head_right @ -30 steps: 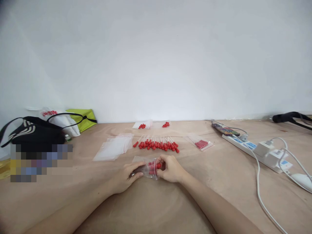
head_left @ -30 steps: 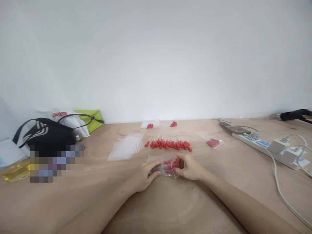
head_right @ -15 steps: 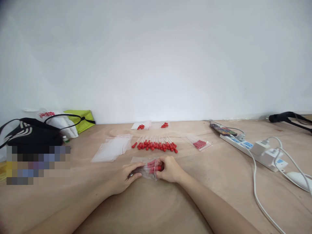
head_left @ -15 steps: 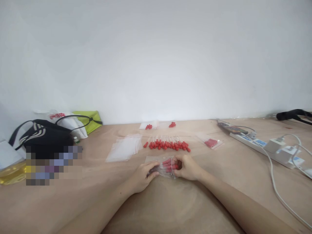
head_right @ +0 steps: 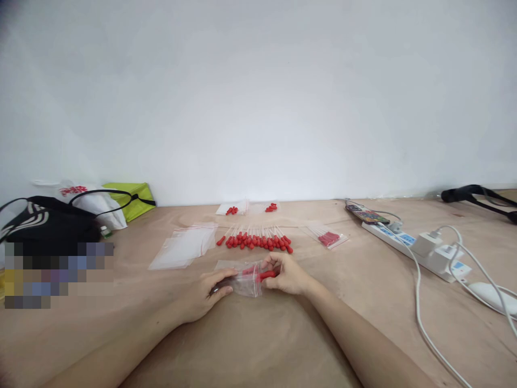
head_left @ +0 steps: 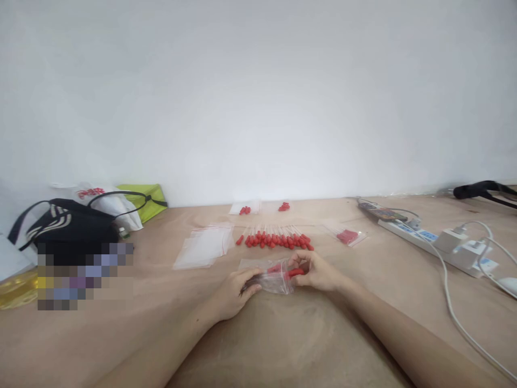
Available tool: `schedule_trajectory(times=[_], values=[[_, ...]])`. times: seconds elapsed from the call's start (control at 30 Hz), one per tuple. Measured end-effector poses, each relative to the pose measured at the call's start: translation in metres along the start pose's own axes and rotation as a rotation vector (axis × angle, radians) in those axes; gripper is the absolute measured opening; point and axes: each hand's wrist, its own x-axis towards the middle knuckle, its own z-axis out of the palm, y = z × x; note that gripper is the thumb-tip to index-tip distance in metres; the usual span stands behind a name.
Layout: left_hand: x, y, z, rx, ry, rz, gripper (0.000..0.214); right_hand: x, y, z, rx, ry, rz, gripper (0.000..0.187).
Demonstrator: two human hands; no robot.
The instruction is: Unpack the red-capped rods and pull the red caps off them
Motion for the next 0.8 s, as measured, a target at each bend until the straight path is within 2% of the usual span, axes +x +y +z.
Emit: schedule_trajectory(times=[0.1, 0.27, 0.4, 0.47, 0.57, 0.63, 0.7, 0.8], values=[[0.000, -0.001, 0.000, 0.000, 0.003, -0.005, 0.032, -0.002, -0.002, -0.015, 0.125, -0.012, 0.065, 0.023], [0.001, -0.004, 0.001, -0.028, 0.021, 0.010, 0.031, -0.007, -0.009, -0.053, 0.133, 0.043, 0.094, 0.020], [-0.001, -0.004, 0.000, 0.006, 0.014, 0.019, 0.032, -0.012, -0.014, -0.082, 0.158, 0.270, 0.079, 0.022], [-0.002, -0.004, -0.001, 0.028, 0.035, 0.041, 0.034, -0.013, -0.016, -0.084, 0.131, 0.424, 0.006, 0.023], [0.001, 0.001, -0.001, 0.017, 0.159, 0.085, 0.031, -0.010, -0.020, -0.061, 0.001, 0.640, -0.169, 0.022], [0.008, 0.011, 0.000, -0.083, 0.205, 0.038, 0.029, -0.009, -0.021, -0.034, -0.165, 0.701, -0.329, 0.018], [0.019, 0.023, 0.003, -0.308, 0.164, -0.100, 0.034, -0.008, -0.018, -0.006, -0.386, 0.627, -0.502, 0.015], [0.033, 0.042, 0.007, -0.830, 0.084, -0.336, 0.037, -0.010, -0.010, 0.024, -0.640, 0.474, -0.749, 0.021]])
